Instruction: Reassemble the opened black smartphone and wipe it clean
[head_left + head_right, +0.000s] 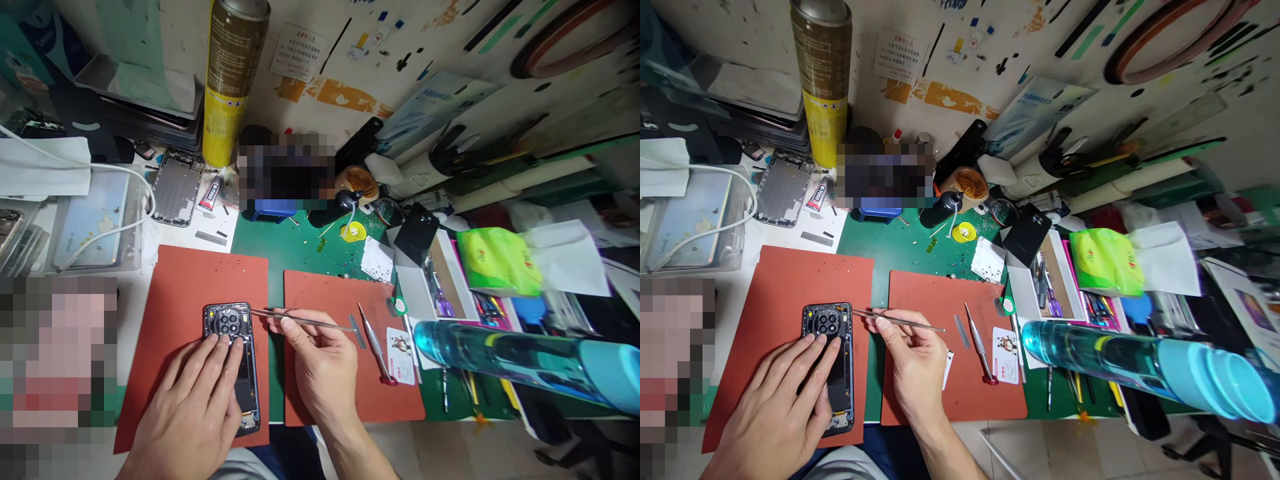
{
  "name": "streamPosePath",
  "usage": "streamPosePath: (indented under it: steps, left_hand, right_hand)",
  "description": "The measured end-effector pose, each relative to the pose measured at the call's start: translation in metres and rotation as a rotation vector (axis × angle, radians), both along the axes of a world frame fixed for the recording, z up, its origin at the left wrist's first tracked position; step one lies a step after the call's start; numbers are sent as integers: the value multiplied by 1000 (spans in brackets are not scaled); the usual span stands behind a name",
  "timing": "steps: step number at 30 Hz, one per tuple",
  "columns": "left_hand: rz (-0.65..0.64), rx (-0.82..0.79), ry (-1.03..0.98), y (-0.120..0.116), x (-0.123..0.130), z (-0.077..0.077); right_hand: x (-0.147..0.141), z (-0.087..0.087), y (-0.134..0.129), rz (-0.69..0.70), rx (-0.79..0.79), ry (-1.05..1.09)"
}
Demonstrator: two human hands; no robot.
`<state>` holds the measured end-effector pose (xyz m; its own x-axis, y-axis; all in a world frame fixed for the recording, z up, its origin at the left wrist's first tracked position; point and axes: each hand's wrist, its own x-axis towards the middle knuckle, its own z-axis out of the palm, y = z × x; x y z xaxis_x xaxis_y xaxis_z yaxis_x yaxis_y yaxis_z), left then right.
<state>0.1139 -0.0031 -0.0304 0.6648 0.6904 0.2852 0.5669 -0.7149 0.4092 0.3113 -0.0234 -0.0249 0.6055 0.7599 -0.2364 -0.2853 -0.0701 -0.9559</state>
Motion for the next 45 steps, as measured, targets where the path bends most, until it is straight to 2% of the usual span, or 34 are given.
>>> streamPosePath:
  steps: [7,40,45]
  left_hand:
    - [5,-1,-18,-1,-1,0]
    - [-6,5,-10,1,0,0]
    - [-7,-1,-8,1,0,-1]
  right_hand:
    - [2,-2,-5,-70,-19,-34]
    - [1,-2,-2,-31,-24,-70]
    - [1,-3,-5,-43,-2,-143]
